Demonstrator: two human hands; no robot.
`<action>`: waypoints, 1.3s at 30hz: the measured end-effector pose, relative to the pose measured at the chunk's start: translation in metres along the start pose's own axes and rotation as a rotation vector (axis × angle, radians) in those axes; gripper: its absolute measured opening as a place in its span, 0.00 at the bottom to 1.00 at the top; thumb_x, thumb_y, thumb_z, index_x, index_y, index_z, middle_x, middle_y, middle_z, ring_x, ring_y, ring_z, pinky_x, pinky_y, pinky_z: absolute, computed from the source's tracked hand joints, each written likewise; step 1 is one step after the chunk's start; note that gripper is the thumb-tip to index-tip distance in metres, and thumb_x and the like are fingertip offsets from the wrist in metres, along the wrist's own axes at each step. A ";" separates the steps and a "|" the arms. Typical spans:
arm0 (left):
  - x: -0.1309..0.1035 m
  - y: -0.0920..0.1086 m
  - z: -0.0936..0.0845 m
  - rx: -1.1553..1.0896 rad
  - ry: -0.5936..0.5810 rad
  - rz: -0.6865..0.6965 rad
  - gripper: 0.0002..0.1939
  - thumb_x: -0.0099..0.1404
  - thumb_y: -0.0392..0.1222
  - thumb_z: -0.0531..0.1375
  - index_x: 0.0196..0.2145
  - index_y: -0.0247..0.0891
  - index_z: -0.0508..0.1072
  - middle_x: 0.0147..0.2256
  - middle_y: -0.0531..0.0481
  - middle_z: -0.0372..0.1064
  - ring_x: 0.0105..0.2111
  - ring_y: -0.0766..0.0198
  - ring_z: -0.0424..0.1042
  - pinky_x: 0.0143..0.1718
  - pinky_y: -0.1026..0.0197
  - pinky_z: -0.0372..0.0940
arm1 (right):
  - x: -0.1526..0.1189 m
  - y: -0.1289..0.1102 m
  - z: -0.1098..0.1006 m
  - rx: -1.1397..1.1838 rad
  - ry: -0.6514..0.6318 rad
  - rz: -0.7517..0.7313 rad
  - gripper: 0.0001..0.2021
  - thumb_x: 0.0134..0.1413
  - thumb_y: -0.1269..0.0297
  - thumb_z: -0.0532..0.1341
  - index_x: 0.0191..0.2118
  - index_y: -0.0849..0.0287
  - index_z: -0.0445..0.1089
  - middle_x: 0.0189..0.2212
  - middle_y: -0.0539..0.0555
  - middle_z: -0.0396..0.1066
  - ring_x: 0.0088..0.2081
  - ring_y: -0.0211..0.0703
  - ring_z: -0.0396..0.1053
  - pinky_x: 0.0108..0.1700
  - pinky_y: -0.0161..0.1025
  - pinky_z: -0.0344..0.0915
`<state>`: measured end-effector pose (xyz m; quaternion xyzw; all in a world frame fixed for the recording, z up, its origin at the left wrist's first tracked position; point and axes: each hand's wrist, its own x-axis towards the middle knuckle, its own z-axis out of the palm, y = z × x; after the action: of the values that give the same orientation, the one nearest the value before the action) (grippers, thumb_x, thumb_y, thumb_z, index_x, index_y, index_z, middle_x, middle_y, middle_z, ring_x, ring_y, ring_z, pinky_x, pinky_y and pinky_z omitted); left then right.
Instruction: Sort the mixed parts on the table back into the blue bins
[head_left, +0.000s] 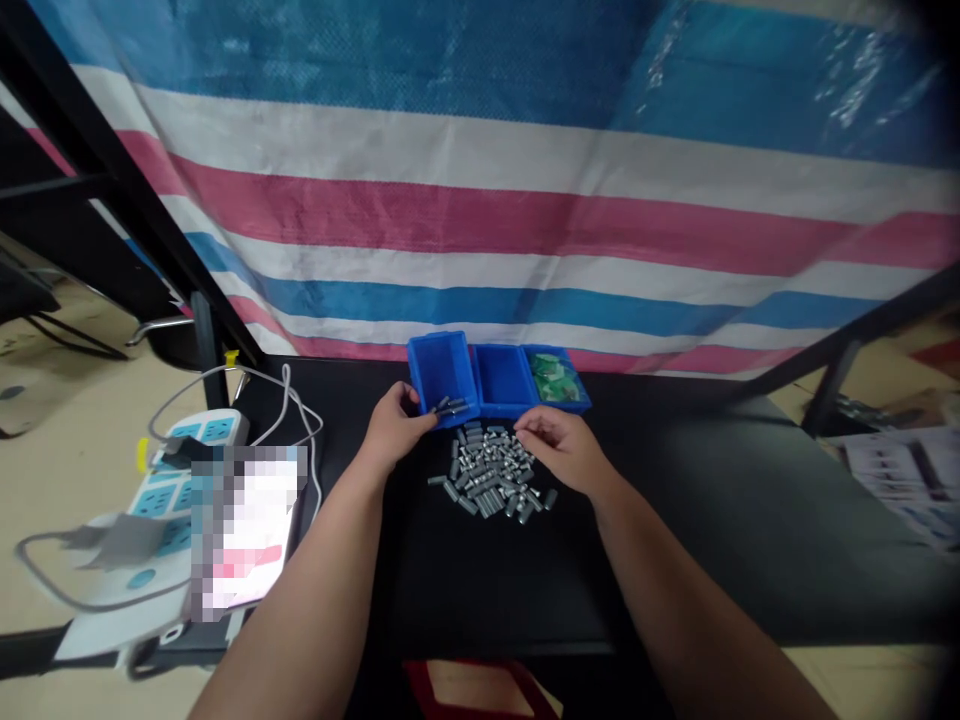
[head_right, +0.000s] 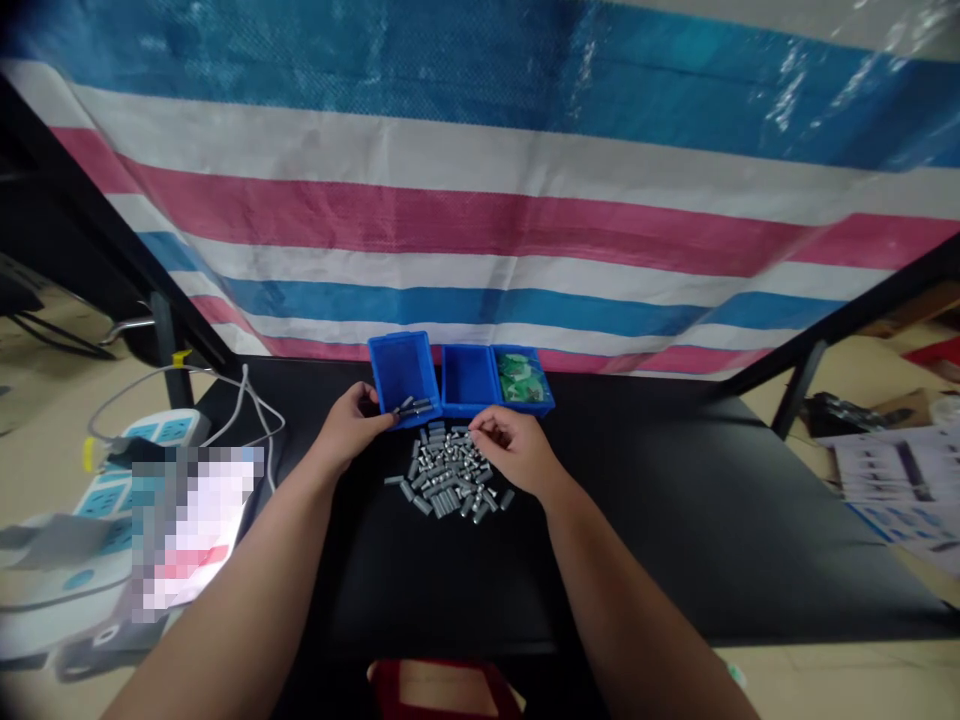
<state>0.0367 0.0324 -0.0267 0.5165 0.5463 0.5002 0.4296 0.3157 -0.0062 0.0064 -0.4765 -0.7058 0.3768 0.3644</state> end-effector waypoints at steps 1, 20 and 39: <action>0.000 0.001 0.000 -0.007 0.014 -0.016 0.19 0.46 0.37 0.70 0.32 0.40 0.64 0.25 0.58 0.66 0.25 0.67 0.64 0.29 0.65 0.57 | -0.001 0.001 -0.007 -0.081 -0.017 0.006 0.09 0.59 0.57 0.64 0.38 0.58 0.73 0.26 0.50 0.69 0.26 0.37 0.64 0.28 0.36 0.61; 0.001 0.004 0.000 0.017 0.028 -0.093 0.20 0.49 0.42 0.69 0.34 0.41 0.61 0.27 0.57 0.67 0.22 0.68 0.65 0.27 0.64 0.63 | -0.022 0.003 -0.050 -0.239 -0.544 0.308 0.08 0.55 0.62 0.66 0.32 0.58 0.67 0.22 0.49 0.72 0.24 0.39 0.70 0.28 0.34 0.62; -0.002 0.004 0.005 0.080 -0.013 -0.063 0.19 0.50 0.39 0.66 0.33 0.43 0.59 0.24 0.58 0.66 0.22 0.66 0.68 0.25 0.64 0.65 | -0.002 0.005 0.004 0.358 -0.103 -0.078 0.22 0.57 0.59 0.69 0.58 0.52 0.71 0.52 0.58 0.76 0.47 0.46 0.76 0.48 0.46 0.75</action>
<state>0.0426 0.0310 -0.0233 0.5191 0.5791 0.4608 0.4276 0.3150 -0.0077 0.0002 -0.3563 -0.6633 0.5058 0.4211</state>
